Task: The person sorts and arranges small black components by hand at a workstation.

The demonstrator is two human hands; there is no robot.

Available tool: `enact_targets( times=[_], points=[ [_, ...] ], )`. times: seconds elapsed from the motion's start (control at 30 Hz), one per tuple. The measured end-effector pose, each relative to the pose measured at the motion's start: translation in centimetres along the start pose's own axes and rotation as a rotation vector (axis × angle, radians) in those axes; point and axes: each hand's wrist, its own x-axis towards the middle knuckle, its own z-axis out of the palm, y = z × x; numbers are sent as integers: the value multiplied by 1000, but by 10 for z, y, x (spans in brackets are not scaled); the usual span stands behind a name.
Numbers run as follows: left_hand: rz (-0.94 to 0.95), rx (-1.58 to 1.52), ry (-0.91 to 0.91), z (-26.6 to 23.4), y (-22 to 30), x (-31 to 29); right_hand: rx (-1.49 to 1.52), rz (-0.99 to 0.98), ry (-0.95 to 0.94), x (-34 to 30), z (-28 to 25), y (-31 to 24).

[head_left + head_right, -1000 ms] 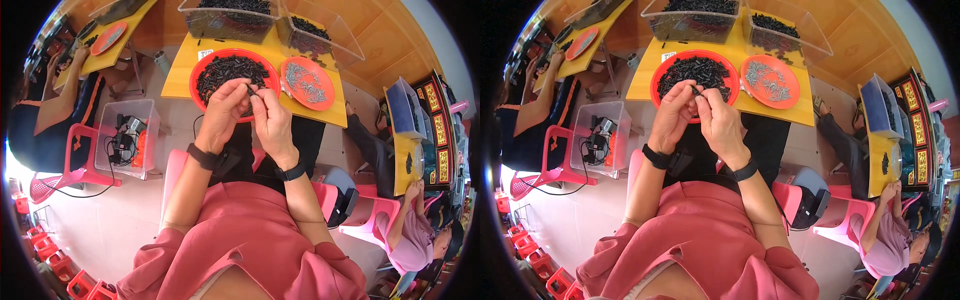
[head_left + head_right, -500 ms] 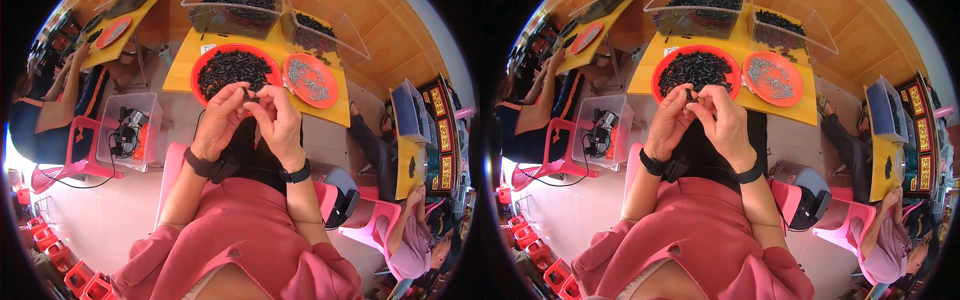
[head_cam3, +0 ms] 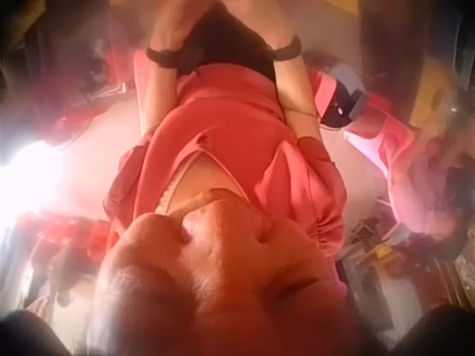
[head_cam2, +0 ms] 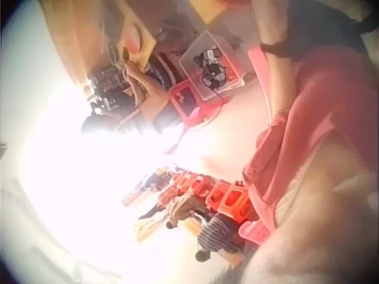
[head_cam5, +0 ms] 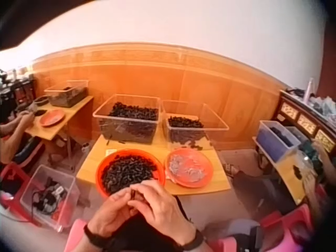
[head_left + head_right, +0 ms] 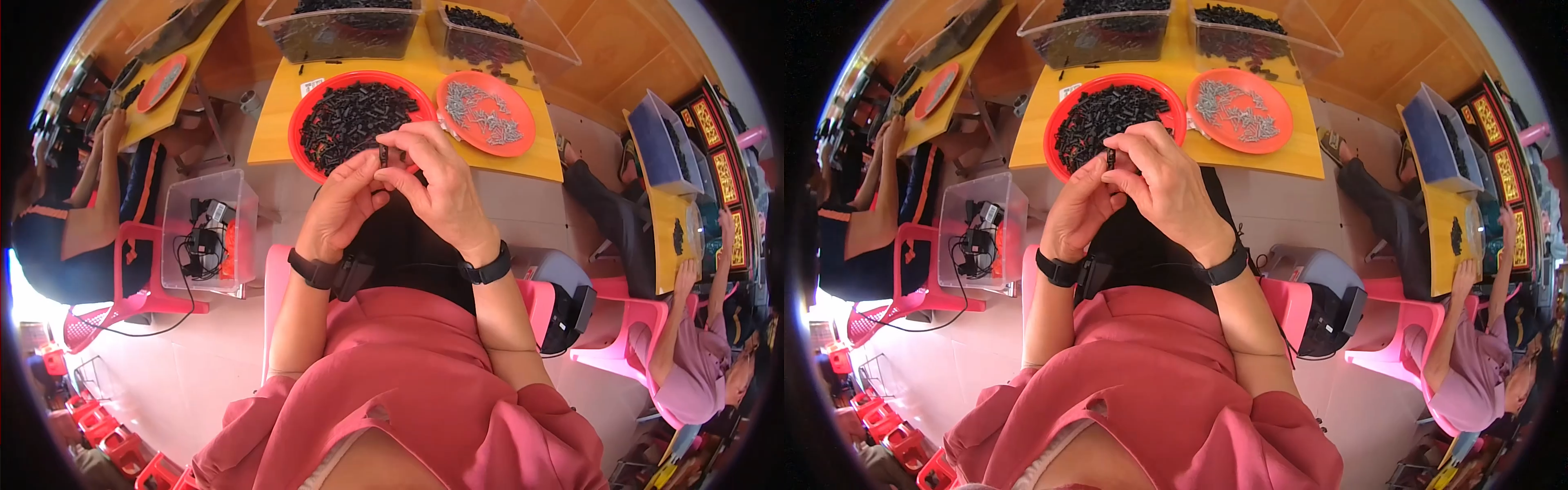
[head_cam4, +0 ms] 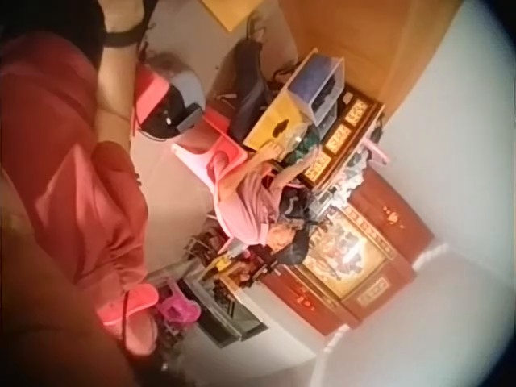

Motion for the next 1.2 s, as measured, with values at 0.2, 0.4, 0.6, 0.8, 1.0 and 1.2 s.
enact_targets(
  times=[0.2, 0.4, 0.6, 0.8, 1.0, 1.2],
  points=[
    [-59, -13, -30, -10, -4, 3, 120, 132, -93, -3, 2, 4],
    [-17, 85, 2, -21, -2, 7, -198, -76, -234, 12, -8, 5],
    [-64, 258, -49, -23, -1, 5, -356, -212, -541, 32, -23, 11],
    [-113, 312, -47, -19, -4, 4, -375, -221, -763, 45, -32, 11],
    [-138, 280, -31, -15, -5, 3, -373, -223, -779, 44, -34, 10],
    [-143, 255, -70, -11, -6, 1, -437, -247, -832, 45, -36, 9]
  ],
)
